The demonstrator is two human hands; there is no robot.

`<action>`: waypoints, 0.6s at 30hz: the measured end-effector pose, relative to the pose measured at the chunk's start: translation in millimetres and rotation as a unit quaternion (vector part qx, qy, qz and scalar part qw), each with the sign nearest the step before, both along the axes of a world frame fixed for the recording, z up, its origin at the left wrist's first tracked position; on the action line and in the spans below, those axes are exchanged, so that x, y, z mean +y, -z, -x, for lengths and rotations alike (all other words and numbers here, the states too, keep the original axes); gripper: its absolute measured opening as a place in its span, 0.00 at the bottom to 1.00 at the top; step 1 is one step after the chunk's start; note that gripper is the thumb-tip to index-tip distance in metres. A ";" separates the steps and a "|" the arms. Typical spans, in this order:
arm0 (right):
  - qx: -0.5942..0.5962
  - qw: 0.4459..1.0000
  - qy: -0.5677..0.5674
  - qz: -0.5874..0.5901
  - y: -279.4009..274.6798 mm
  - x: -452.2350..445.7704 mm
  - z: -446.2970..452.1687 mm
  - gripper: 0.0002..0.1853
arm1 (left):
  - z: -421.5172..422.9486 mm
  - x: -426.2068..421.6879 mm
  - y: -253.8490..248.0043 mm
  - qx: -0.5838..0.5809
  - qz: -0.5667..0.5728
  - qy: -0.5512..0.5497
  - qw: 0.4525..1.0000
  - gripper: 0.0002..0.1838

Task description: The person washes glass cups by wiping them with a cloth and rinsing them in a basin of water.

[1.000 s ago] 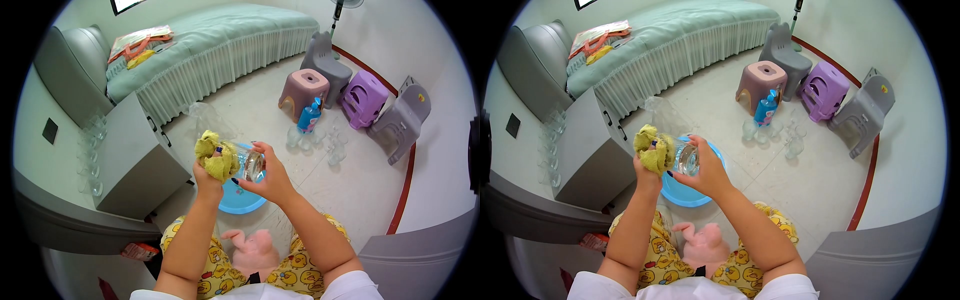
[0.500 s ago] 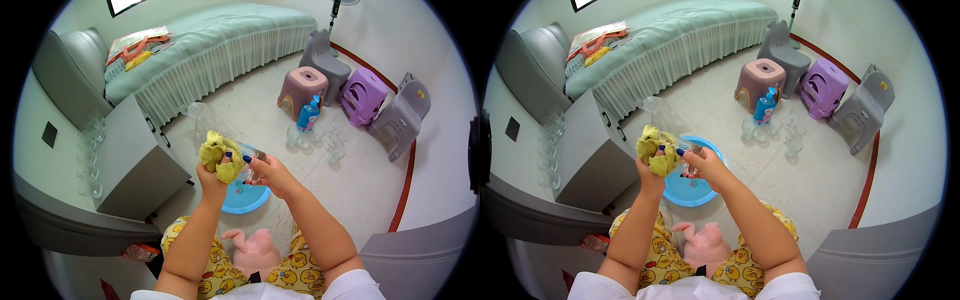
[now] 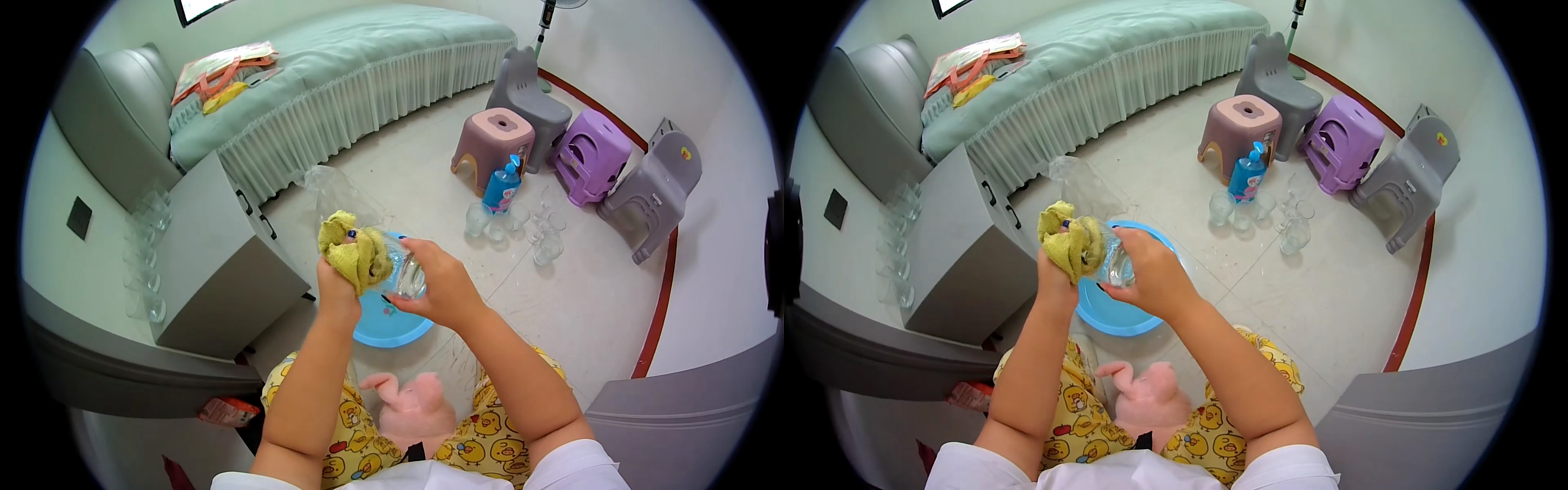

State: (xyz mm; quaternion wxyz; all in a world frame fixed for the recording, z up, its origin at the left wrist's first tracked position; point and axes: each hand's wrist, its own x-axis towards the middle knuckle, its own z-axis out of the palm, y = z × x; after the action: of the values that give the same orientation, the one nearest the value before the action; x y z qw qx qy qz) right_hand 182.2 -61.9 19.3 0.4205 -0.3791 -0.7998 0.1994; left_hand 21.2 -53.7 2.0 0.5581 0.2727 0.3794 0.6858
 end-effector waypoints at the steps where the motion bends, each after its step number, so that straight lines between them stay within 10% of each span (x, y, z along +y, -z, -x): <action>1: 0.000 1.000 0.000 0.000 -0.3 -0.6 0.6 0.36 | 1.6 1.4 0.5 0.000 0.000 0.000 1.000 0.11; 7: 0.040 0.998 0.034 0.040 7.8 -2.9 8.8 0.33 | 8.2 3.8 -8.6 0.021 0.035 0.012 0.999 0.14; 13: 0.004 0.998 0.065 -0.009 7.6 1.2 6.7 0.34 | -2.3 -3.4 -5.2 0.377 -0.070 0.024 0.923 0.51; 18: -0.034 0.995 0.067 -0.071 8.8 4.1 3.0 0.33 | -10.8 -15.2 -13.0 0.500 -0.080 -0.029 0.862 0.53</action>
State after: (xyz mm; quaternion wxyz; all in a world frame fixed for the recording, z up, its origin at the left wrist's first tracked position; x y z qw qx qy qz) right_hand 179.2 -57.8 10.5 0.4313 -0.4076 -0.7986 0.1011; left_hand 31.9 -68.9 15.0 0.2500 0.6115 0.5587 0.5015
